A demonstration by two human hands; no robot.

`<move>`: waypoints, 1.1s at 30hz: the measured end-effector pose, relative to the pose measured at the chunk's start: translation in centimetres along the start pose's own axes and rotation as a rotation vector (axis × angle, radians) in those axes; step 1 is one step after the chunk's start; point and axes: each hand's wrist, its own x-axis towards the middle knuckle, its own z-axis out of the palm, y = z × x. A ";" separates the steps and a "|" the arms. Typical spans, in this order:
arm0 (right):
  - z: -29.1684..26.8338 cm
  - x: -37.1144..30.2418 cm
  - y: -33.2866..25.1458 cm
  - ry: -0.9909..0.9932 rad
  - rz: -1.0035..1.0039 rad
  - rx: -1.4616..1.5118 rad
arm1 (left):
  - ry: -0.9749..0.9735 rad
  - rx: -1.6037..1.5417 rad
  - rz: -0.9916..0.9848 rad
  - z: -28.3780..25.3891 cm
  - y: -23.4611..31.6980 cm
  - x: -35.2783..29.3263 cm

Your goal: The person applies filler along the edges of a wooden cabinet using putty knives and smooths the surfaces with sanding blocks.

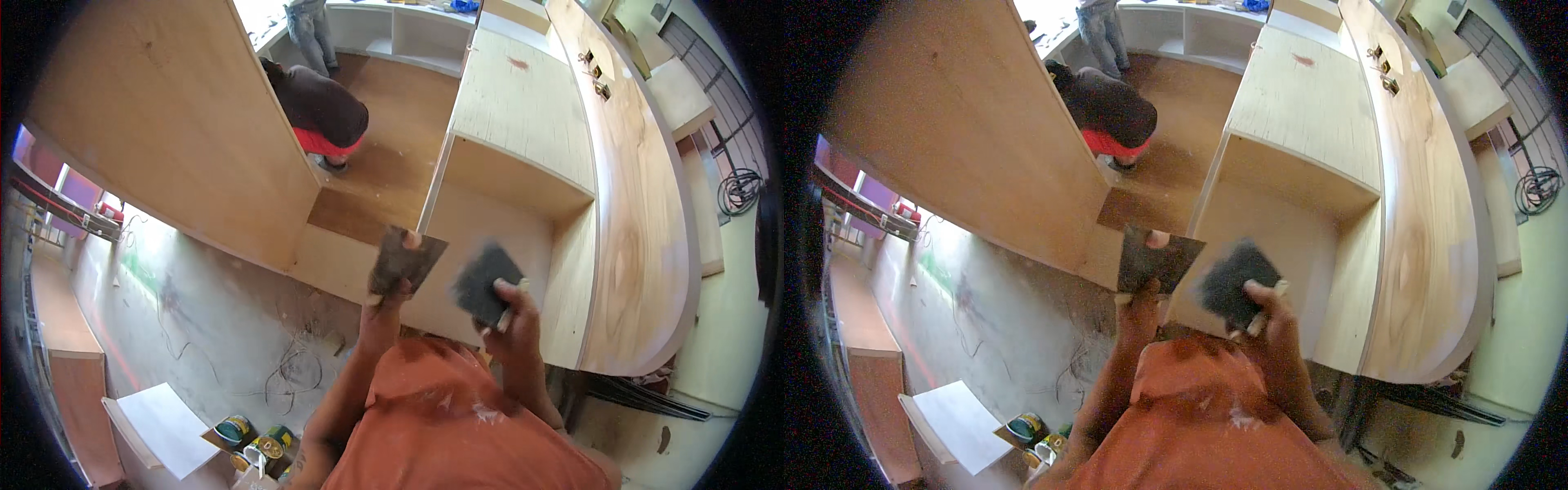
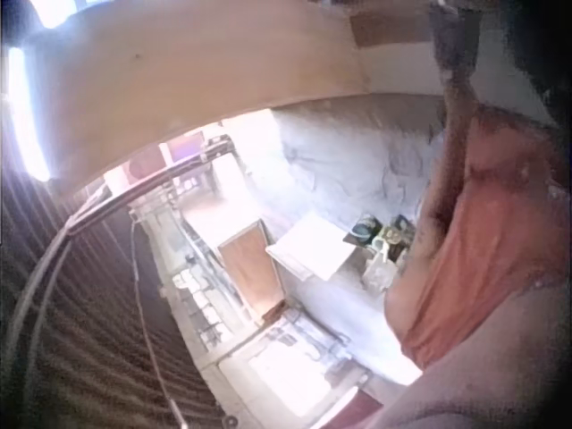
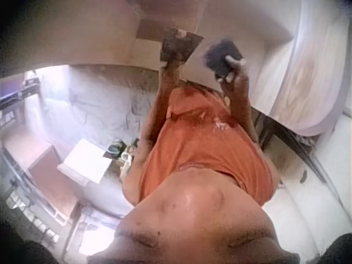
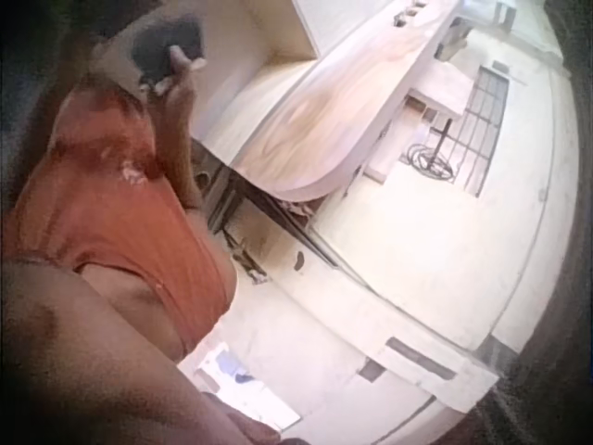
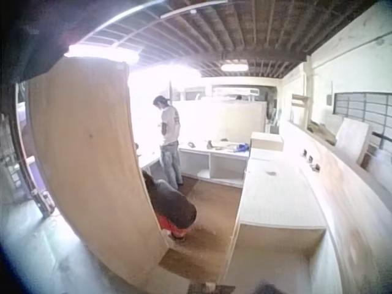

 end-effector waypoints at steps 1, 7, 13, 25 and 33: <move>0.6 0.6 0.0 -0.042 0.058 0.027 | -0.028 0.083 0.021 1.2 1.7 0.7; -1.8 3.6 -2.3 -0.223 0.162 -0.225 | -0.369 0.772 0.513 0.9 3.6 1.6; -5.1 10.4 -1.7 -0.328 0.055 -0.142 | 0.095 0.369 0.226 -5.0 -1.1 -1.1; -2.8 17.7 3.6 -0.291 -0.883 -1.551 | 0.464 -0.288 0.078 -3.2 -2.3 -4.0; -4.3 12.0 3.6 -0.512 -0.726 -1.802 | 0.527 -0.335 0.080 -4.8 -2.2 -3.6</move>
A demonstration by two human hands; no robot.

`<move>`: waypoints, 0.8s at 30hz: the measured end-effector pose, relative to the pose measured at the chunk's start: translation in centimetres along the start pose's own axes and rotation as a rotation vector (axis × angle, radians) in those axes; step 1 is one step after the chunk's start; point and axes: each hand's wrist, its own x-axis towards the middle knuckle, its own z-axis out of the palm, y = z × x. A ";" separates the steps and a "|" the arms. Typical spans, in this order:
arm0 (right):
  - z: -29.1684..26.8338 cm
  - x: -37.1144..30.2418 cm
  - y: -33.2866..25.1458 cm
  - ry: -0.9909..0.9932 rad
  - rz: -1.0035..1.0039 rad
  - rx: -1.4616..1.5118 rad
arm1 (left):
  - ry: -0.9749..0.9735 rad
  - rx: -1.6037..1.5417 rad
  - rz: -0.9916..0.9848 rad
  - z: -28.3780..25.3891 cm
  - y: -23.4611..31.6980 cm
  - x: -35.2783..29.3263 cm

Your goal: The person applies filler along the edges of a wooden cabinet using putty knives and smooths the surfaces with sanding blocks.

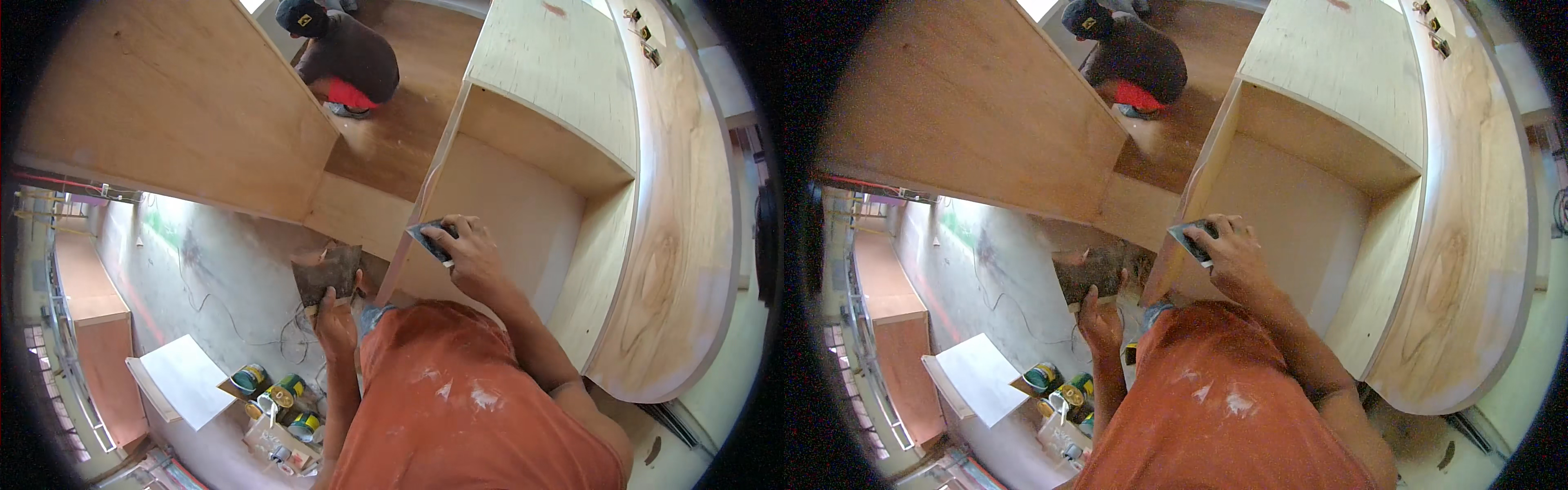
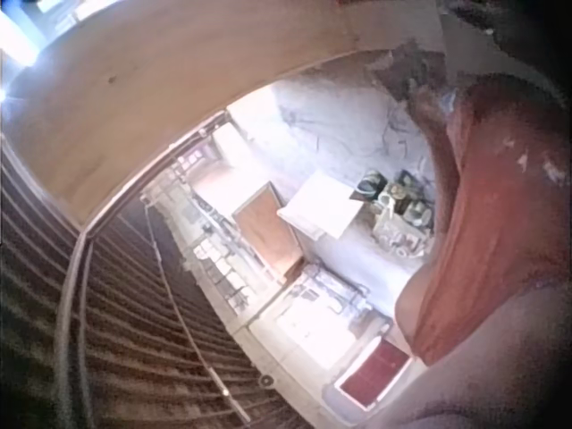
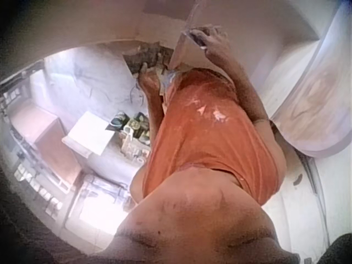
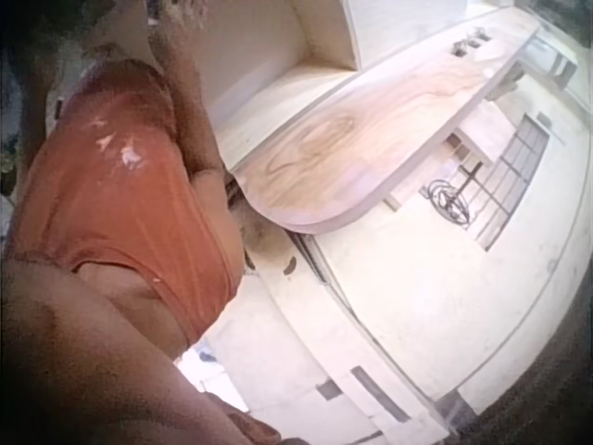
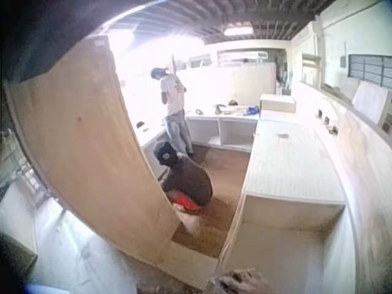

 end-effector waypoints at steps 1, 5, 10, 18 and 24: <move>-0.4 -0.1 0.1 -0.002 0.005 0.003 | -0.013 -0.010 0.005 0.4 0.2 0.0; -2.0 2.0 1.2 0.055 0.046 0.115 | -0.056 0.073 -0.045 -1.0 0.2 0.0; -2.9 6.8 2.4 0.281 0.051 -0.190 | -0.109 0.060 0.002 -0.5 0.9 0.3; 0.3 4.3 -0.7 0.069 -0.034 -0.403 | 0.063 0.079 -0.043 -1.2 1.0 0.5; -2.3 1.6 -5.1 -0.261 -0.033 -0.194 | -0.033 -0.011 -0.123 0.5 1.7 0.9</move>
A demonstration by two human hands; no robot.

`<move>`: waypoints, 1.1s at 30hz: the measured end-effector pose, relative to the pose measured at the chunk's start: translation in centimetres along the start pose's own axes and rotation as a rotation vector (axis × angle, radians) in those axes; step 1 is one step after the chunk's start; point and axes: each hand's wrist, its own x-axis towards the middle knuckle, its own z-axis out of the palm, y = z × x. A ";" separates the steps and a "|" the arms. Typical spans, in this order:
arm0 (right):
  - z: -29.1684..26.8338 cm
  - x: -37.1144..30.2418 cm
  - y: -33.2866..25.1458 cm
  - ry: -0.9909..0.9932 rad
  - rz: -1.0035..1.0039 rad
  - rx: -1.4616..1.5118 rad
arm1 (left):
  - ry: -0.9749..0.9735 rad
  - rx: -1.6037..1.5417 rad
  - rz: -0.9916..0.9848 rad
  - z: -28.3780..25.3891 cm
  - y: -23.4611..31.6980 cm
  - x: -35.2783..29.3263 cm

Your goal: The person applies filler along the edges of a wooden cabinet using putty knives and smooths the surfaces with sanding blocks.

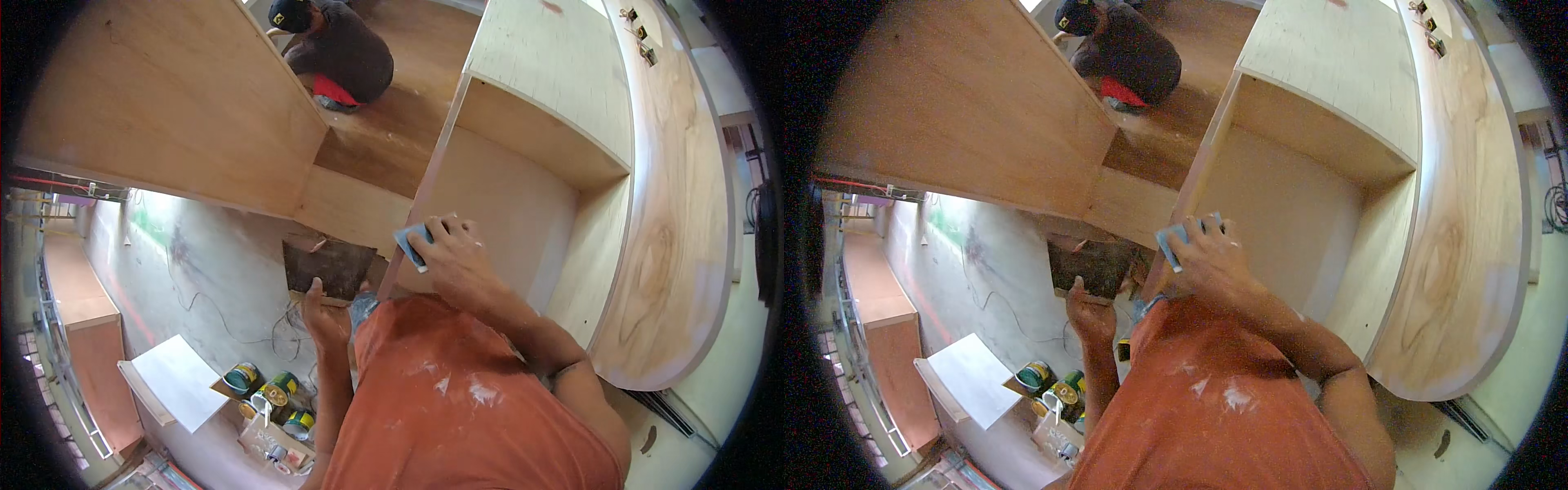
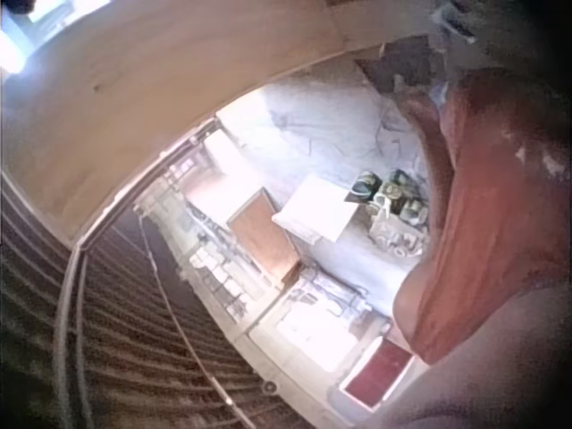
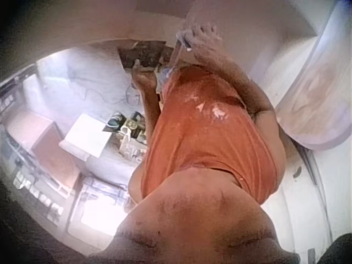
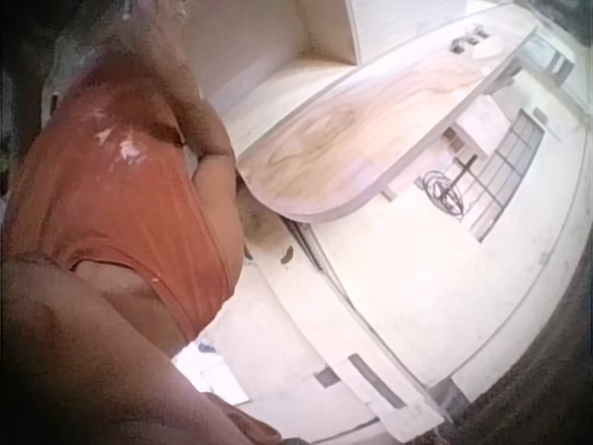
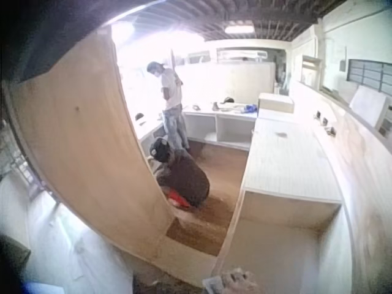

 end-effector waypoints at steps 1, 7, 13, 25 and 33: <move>-0.6 -0.4 -0.1 -0.003 0.002 -0.001 | -0.028 -0.013 -0.029 0.3 0.1 0.0; -3.4 -2.6 0.0 0.368 -0.202 0.515 | -0.093 -0.293 -0.379 3.3 -0.9 -1.0; 1.8 -2.9 -0.4 0.663 -0.331 0.927 | -0.155 -0.689 -0.658 9.4 -1.3 -2.9; 0.4 6.9 8.6 0.418 0.120 -0.222 | -0.091 -0.175 -0.380 5.4 -0.7 -1.3; 4.8 2.8 2.3 0.277 0.025 -0.225 | -0.023 -0.183 -0.274 2.0 0.3 -1.3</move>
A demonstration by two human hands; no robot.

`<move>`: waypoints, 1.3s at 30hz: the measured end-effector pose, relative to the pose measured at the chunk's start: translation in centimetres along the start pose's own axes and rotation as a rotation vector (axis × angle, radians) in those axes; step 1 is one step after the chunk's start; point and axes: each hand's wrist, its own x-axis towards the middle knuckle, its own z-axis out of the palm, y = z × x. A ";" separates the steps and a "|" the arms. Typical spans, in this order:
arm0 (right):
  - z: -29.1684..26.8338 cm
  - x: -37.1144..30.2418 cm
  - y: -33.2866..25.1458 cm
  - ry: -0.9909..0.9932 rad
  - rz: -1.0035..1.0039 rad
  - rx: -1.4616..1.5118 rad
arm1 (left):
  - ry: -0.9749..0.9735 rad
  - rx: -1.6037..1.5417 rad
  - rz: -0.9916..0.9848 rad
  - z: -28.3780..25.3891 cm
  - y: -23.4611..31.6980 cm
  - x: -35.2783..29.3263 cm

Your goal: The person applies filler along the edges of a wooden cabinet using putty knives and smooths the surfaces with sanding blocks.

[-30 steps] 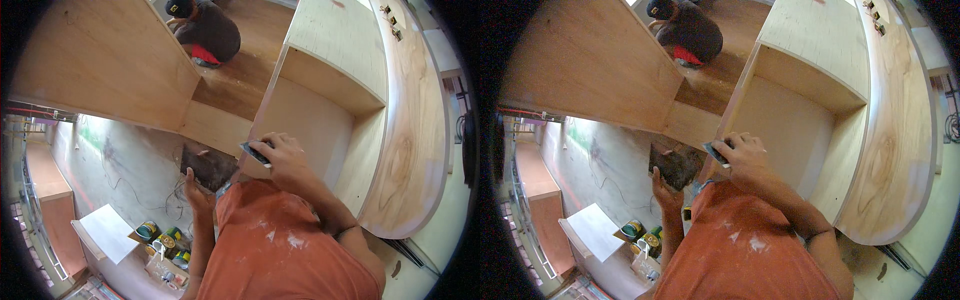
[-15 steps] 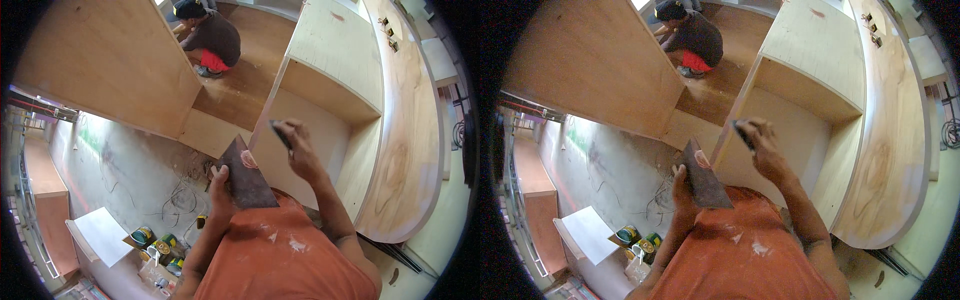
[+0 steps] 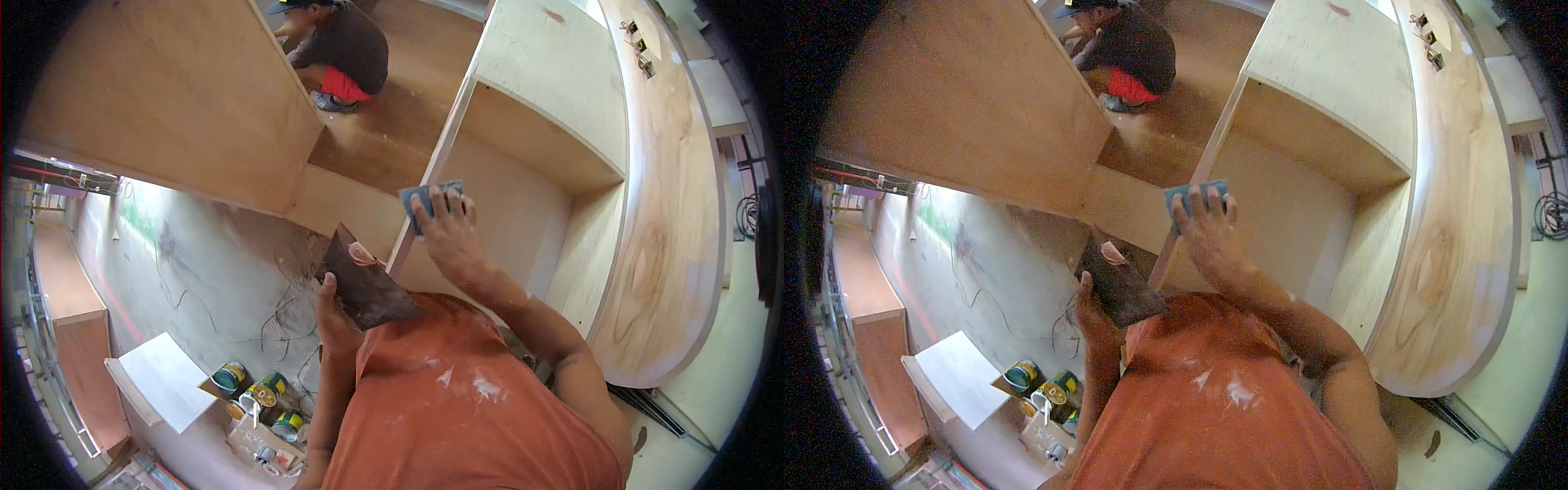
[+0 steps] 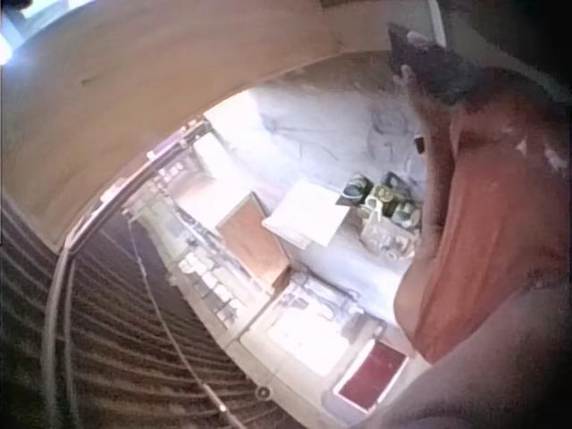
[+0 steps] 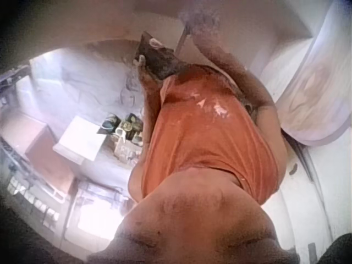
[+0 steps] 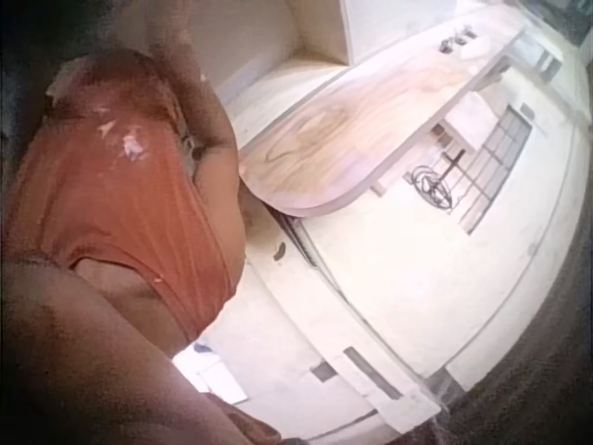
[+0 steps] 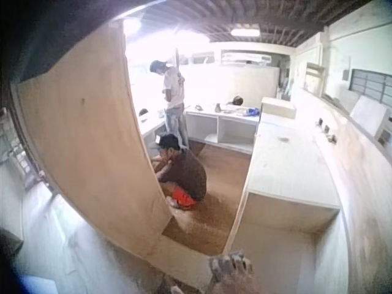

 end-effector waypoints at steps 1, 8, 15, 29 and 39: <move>0.0 -0.5 -1.0 -0.001 -0.005 -0.007 | -0.018 -0.004 -0.007 -0.3 0.1 0.0; -3.3 -2.9 -2.9 -0.206 -0.054 0.207 | 0.045 0.004 0.062 -1.4 0.5 0.8; -1.8 4.0 4.5 0.110 0.114 0.072 | -0.030 -0.034 -0.043 -1.0 0.1 0.8; -0.9 -4.1 -3.6 0.030 0.009 0.086 | 0.047 -0.031 -0.013 -1.3 0.2 0.6; -6.4 -4.6 -3.6 0.328 -0.304 1.178 | -0.191 -0.323 -0.212 2.5 -3.2 -0.7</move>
